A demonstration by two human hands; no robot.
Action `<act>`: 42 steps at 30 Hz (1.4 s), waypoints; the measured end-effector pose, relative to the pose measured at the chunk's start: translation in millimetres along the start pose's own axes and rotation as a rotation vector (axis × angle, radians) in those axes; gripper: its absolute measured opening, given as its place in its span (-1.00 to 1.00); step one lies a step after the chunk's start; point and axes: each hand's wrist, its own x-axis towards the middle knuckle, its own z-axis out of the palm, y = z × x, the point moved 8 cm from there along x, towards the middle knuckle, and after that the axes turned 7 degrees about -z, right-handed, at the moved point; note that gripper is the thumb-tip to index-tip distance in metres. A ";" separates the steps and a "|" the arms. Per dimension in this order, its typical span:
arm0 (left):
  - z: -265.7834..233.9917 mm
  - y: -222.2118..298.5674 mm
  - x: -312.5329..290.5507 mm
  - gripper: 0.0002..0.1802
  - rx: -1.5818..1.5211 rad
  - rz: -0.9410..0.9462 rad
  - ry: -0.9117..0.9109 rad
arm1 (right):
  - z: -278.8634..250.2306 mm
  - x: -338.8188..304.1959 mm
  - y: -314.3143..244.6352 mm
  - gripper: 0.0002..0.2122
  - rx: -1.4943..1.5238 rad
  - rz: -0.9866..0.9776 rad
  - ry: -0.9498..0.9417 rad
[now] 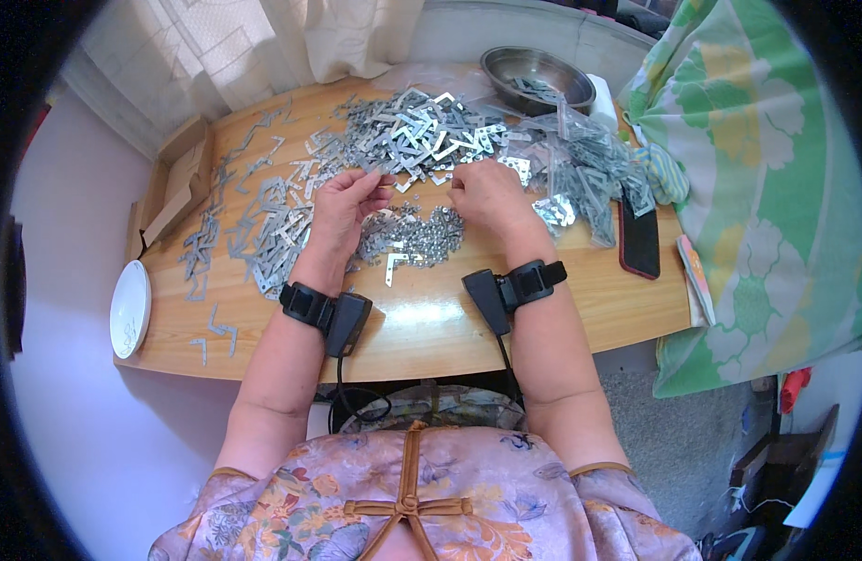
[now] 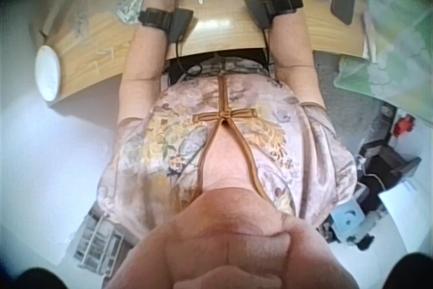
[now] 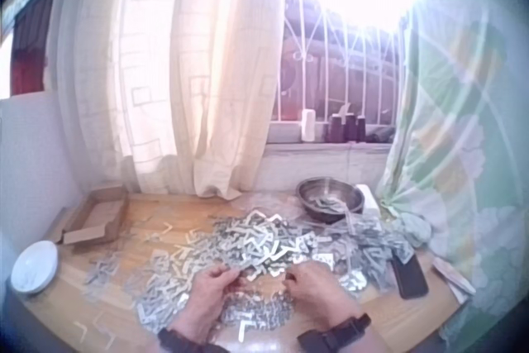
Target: Inspecting and sorting a large quantity of small L-shaped metal brackets on a wooden table.
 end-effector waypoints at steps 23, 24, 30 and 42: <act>4.2 -4.6 1.0 -0.81 0.008 -0.020 -0.027 | 27.9 -0.2 -47.0 -0.89 0.116 -0.312 0.024; 4.1 -4.4 0.6 -0.81 0.011 -0.021 -0.023 | 28.0 -0.3 -48.4 -0.89 0.115 -0.312 0.024; 2.9 -4.6 1.0 -0.82 0.020 -0.027 -0.028 | 24.9 3.1 -33.2 -0.89 0.352 -0.173 0.133; -0.7 -7.1 1.1 -0.86 -0.012 -0.029 0.012 | 22.3 6.6 -18.6 -0.91 0.917 -0.102 0.322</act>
